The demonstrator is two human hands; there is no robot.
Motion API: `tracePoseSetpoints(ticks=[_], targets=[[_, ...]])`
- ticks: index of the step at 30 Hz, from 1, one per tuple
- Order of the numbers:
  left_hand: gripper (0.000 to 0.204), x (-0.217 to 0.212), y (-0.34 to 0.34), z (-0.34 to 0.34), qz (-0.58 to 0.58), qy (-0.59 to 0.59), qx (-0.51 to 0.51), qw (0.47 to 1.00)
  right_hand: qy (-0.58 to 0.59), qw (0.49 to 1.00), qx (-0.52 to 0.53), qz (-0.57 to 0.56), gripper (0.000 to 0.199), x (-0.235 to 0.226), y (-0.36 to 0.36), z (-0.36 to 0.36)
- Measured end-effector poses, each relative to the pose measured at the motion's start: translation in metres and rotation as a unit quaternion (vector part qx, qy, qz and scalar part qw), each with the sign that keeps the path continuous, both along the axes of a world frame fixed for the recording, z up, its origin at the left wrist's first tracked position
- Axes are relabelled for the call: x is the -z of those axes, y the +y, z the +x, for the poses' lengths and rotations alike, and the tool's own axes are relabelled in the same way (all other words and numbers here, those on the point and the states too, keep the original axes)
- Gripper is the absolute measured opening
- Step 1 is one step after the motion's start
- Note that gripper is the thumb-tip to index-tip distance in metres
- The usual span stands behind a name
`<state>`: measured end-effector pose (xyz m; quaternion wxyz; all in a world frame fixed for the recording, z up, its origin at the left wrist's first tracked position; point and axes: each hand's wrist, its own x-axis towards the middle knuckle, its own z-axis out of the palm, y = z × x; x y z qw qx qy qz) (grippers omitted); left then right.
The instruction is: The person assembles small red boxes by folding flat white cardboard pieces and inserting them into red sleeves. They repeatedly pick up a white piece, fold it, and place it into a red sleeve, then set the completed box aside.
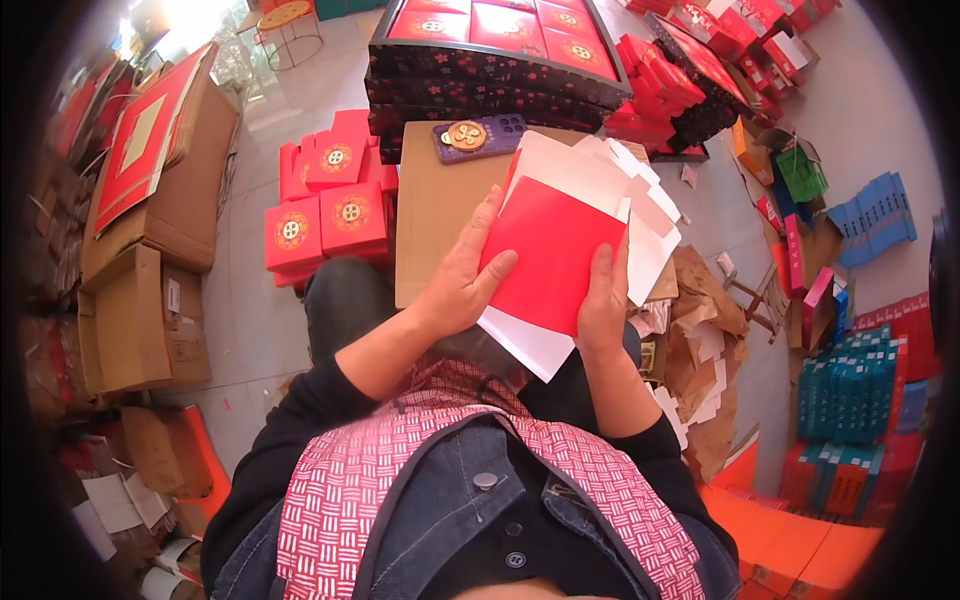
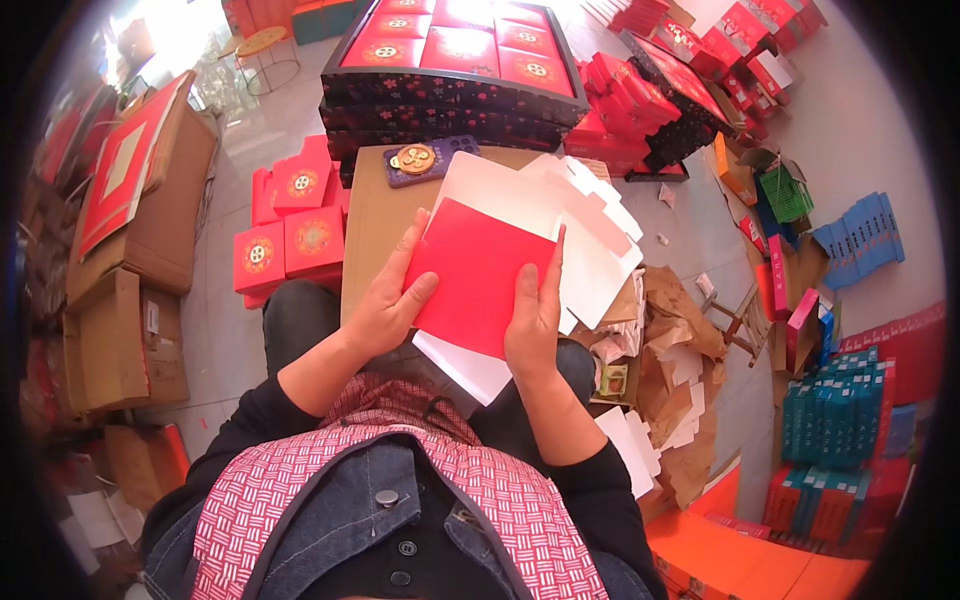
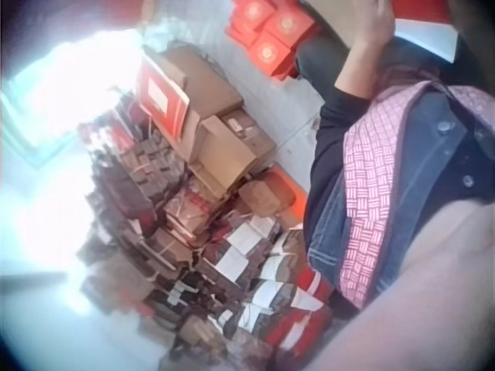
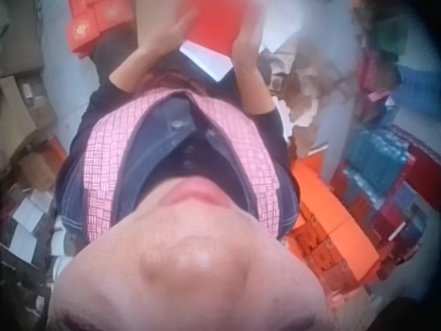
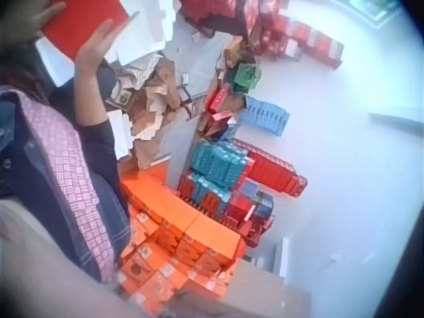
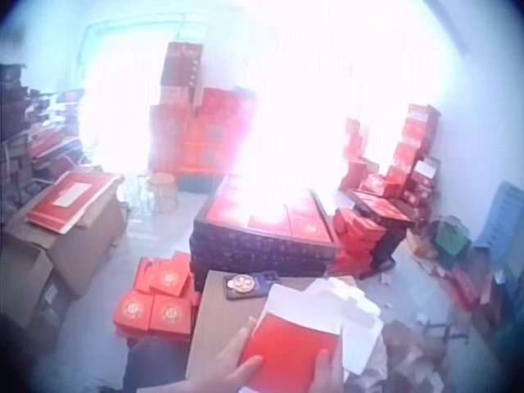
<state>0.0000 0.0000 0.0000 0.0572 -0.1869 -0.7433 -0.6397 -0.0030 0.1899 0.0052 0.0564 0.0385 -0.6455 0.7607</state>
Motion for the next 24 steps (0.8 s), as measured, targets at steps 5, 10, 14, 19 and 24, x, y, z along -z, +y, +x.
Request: tracePoseSetpoints(ticks=[5, 10, 14, 19, 24], targets=[[0.063, -0.003, 0.013, -0.004, 0.066, -0.004, 0.024, 0.997, -0.012, 0.999, -0.016, -0.036, 0.059, -0.006, 0.014, -0.007], [0.065, -0.006, 0.016, 0.019, 0.148, -0.1, 0.065, 0.982, 0.006, 0.998, 0.026, 0.052, 0.06, 0.0, 0.02, 0.023], [0.065, -0.007, 0.024, 0.039, 0.212, -0.153, 0.087, 0.961, 0.029, 0.989, 0.061, 0.129, 0.058, 0.005, 0.028, 0.067], [0.052, 0.008, 0.044, 0.063, 0.051, -0.111, 0.106, 0.987, 0.017, 0.973, 0.136, 0.183, 0.044, 0.011, 0.043, 0.117], [0.027, 0.02, 0.061, 0.064, -0.003, -0.143, 0.172, 0.975, -0.018, 0.96, 0.132, 0.248, 0.051, 0.026, 0.081, 0.15]])
